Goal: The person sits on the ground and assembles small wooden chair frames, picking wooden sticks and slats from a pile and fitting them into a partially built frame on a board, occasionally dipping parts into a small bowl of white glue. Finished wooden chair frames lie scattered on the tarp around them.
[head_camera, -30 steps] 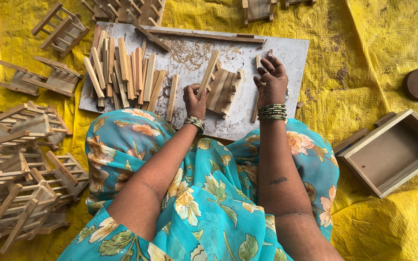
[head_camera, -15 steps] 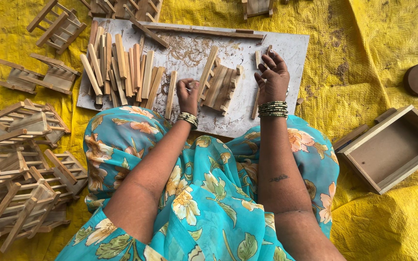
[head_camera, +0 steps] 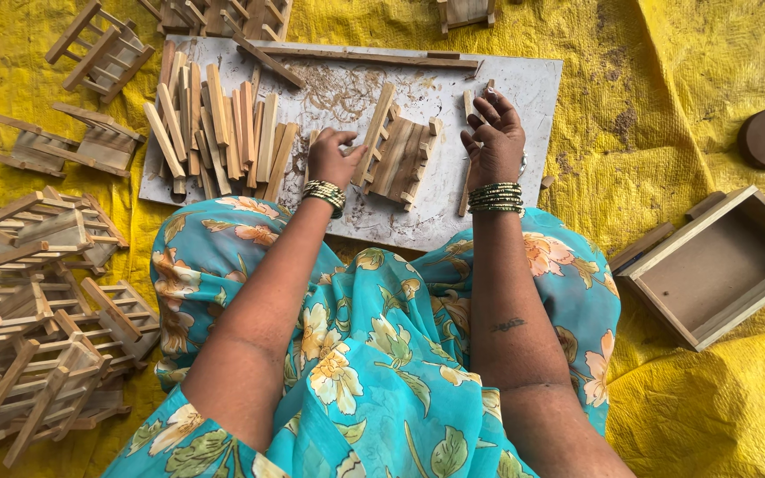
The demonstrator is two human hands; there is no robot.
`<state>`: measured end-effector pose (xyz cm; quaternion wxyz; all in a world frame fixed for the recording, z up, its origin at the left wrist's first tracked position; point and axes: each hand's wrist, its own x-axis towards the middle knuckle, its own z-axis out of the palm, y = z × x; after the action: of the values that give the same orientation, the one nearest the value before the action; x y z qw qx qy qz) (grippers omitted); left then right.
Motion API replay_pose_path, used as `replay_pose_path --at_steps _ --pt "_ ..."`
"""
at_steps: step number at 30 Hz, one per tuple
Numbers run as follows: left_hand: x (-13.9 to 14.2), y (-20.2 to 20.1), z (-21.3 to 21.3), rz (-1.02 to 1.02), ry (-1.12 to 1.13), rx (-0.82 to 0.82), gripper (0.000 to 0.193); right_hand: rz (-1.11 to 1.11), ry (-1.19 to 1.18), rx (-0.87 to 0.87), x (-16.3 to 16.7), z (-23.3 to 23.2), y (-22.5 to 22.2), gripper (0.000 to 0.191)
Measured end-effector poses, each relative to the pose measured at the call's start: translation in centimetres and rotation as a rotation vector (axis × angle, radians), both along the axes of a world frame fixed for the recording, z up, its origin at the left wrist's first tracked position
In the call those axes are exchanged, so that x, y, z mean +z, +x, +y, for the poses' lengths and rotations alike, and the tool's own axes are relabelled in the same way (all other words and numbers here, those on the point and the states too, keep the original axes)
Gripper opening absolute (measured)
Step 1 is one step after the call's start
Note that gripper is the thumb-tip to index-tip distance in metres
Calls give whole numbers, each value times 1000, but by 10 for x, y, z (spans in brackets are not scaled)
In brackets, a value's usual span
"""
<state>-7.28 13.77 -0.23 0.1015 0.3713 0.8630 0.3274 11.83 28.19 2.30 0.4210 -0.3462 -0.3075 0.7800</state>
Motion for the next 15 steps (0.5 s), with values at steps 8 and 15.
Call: replay_pose_path --at_steps 8,15 --pt "12 6 27 156 -127 -50 42 19 -4 0 0 0 -1 62" --pt "9 7 30 130 -136 -44 40 17 -1 2 -9 3 -4 61"
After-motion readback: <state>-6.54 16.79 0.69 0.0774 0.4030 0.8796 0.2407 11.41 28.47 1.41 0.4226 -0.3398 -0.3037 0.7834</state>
